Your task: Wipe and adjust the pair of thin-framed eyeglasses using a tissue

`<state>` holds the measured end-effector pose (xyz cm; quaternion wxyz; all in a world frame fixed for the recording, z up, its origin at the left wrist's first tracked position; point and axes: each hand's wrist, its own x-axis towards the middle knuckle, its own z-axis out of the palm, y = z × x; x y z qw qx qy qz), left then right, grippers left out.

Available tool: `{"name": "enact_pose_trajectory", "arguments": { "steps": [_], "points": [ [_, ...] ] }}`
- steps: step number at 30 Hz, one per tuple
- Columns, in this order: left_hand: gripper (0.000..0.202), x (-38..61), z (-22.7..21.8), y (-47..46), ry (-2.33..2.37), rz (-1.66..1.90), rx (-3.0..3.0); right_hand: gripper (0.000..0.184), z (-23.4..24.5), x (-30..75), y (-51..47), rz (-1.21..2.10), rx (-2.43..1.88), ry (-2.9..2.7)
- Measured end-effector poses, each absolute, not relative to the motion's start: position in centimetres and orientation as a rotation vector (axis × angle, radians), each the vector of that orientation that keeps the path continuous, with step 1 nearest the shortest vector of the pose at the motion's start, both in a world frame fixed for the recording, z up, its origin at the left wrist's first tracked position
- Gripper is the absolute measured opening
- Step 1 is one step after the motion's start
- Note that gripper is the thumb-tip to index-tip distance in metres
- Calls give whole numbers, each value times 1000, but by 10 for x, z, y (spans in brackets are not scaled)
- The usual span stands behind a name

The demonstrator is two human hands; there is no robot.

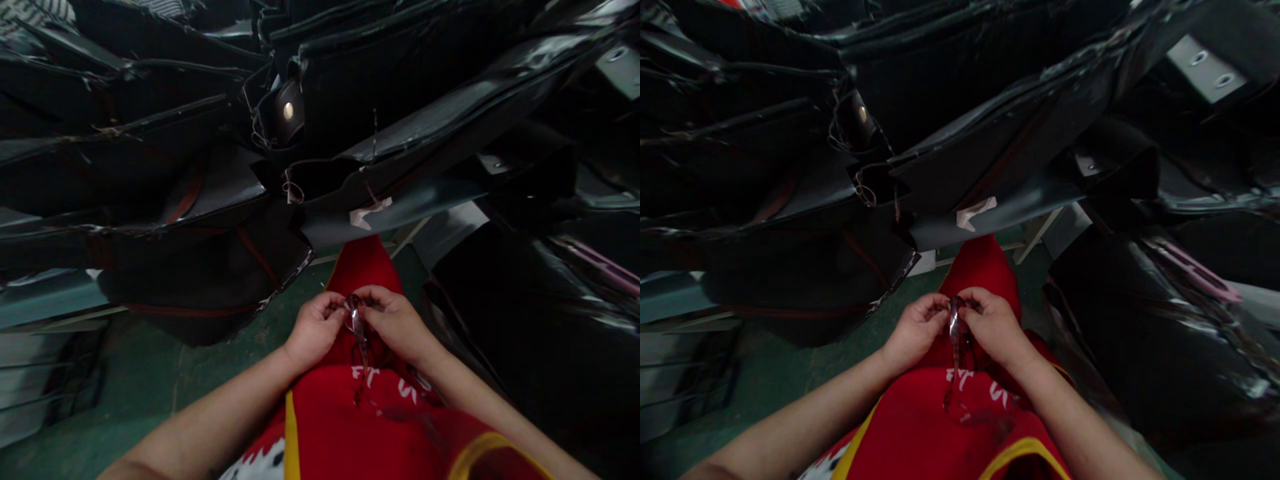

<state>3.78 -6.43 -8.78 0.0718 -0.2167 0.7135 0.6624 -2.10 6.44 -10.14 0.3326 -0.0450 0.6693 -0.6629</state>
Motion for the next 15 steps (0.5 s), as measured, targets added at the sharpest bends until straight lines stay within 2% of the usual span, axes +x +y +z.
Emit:
{"name": "enact_pose_trajectory", "arguments": {
  "steps": [6, 10, 15],
  "points": [
    [15, 37, -91, -66, 2087, 2067, -642, 23, -97, -19, 66, -1693, -94, 1708],
    [16, 36, -90, -67, 1998, 2147, -706, 13, -99, -16, 71, -1458, -226, 1856],
    [18, 36, -86, -67, 1966, 2132, -786, 18, -105, -14, 75, -1290, -202, 1934]
  ]
}}
